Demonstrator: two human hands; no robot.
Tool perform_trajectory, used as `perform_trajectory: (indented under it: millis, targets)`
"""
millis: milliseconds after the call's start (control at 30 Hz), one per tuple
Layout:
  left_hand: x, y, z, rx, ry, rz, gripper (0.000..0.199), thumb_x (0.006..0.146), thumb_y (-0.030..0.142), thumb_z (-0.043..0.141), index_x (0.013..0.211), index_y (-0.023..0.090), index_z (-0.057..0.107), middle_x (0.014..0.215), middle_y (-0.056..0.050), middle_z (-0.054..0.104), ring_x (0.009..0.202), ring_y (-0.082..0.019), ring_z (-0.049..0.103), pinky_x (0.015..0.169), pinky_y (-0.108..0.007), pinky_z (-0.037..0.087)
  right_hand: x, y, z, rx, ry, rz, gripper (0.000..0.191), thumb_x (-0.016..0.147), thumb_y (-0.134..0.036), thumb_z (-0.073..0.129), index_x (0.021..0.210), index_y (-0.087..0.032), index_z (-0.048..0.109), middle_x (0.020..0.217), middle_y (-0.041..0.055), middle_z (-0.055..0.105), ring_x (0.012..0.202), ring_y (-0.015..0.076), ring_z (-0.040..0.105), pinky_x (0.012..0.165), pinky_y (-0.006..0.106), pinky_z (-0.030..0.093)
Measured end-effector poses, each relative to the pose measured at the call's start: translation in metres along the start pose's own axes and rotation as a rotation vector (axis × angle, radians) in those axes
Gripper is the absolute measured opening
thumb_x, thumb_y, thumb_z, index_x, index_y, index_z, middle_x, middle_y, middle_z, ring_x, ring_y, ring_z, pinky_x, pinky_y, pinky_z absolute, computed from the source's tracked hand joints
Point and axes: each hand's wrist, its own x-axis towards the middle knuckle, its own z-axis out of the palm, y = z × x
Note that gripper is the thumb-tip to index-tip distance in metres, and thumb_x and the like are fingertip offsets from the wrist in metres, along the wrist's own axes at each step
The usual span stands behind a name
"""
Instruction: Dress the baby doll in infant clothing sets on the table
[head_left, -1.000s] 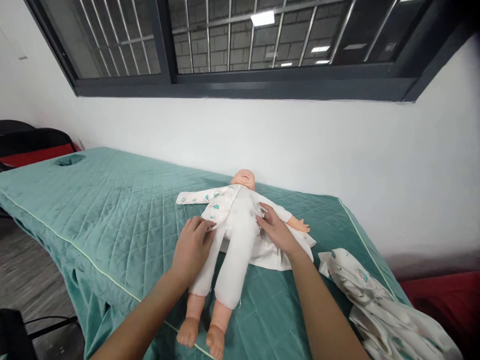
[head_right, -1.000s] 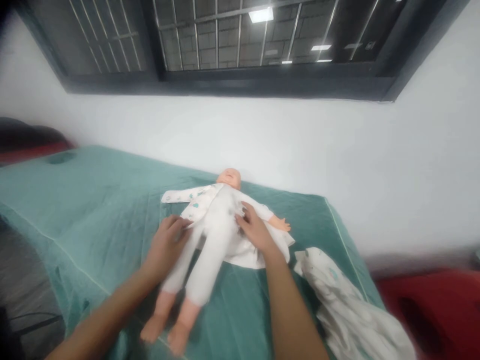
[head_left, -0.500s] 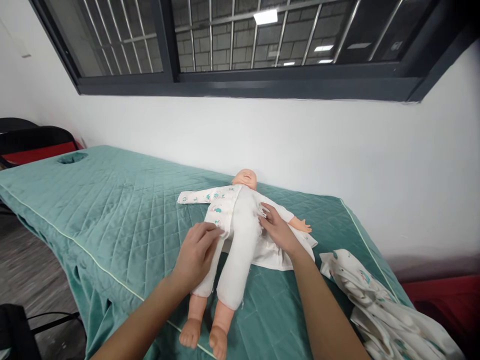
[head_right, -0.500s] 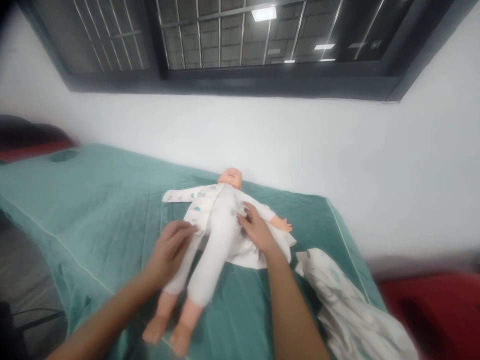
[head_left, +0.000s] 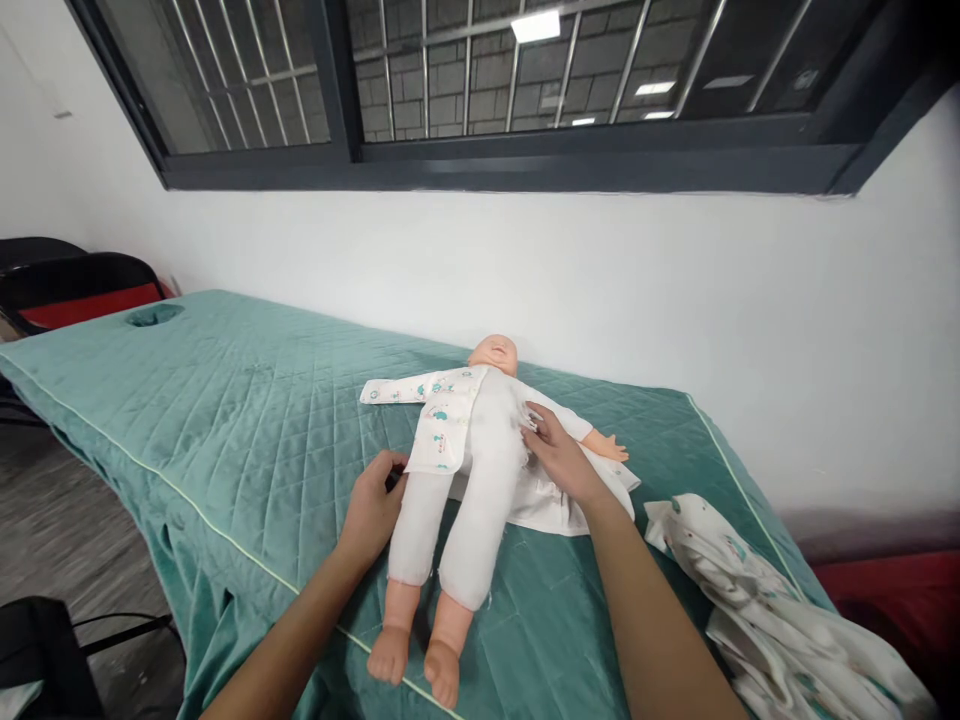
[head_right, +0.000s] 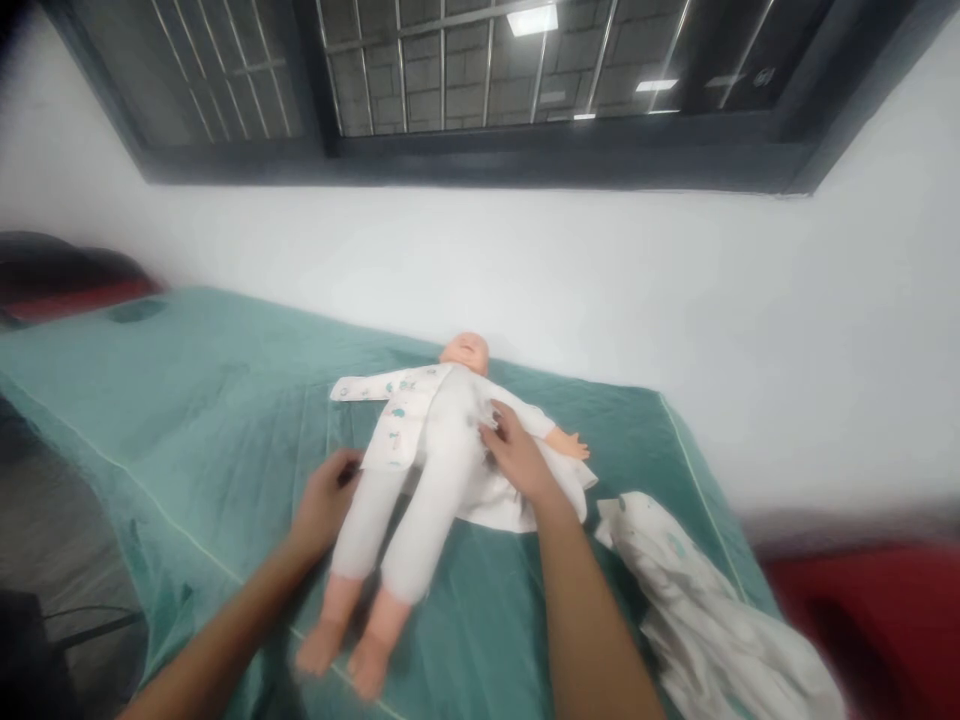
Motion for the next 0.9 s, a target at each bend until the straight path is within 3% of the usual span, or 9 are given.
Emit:
perform_trajectory:
  millis: [167,467,700,900]
  targets:
    - [-0.0069,0.001,-0.0025,0.017,0.06,-0.014,0.011,0.087,0.029,0.054,0.081,0.02,0.058,0.074,0.002,0.061,0.071,-0.015,0.055,0.067,-0.028,0.042,-0.0009,-0.0027,0.0001,0.0,0.003,-0.001,0.06,0.088,-0.05,0.059,0.143,-0.03,0.047,0.133,0.0087,0.062,0.114,0.0252,0.062,0.099,0.042,0.049]
    - [-0.0084,-0.0018,-0.0029,-0.014,0.035,-0.007,0.003,0.082,0.02,0.052,0.08,0.021,0.054,0.075,0.003,0.058,0.072,-0.016,0.054,0.069,-0.028,0.041,-0.0002,0.0004,-0.0011,-0.037,0.009,-0.017,0.059,0.089,-0.05,0.058,0.143,-0.029,0.047,0.123,0.0074,0.065,0.107,0.0243,0.063,0.096,0.041,0.051]
    - [-0.0084,-0.0024,-0.0043,0.003,0.033,0.031,0.006,0.08,0.02,0.051,0.079,0.021,0.056,0.076,0.002,0.056,0.072,-0.016,0.053,0.069,-0.028,0.041,0.0011,0.0038,-0.003,-0.082,-0.032,-0.016,0.061,0.091,-0.055,0.053,0.146,-0.029,0.042,0.133,0.0083,0.06,0.118,0.0241,0.059,0.107,0.044,0.043]
    - [-0.008,-0.0032,-0.0044,-0.011,0.039,0.042,0.005,0.079,0.019,0.052,0.078,0.021,0.056,0.076,0.002,0.056,0.073,-0.016,0.053,0.069,-0.028,0.041,0.0002,0.0015,-0.004,-0.083,-0.035,-0.005,0.063,0.091,-0.056,0.054,0.146,-0.03,0.042,0.131,0.0084,0.061,0.12,0.0252,0.058,0.108,0.045,0.041]
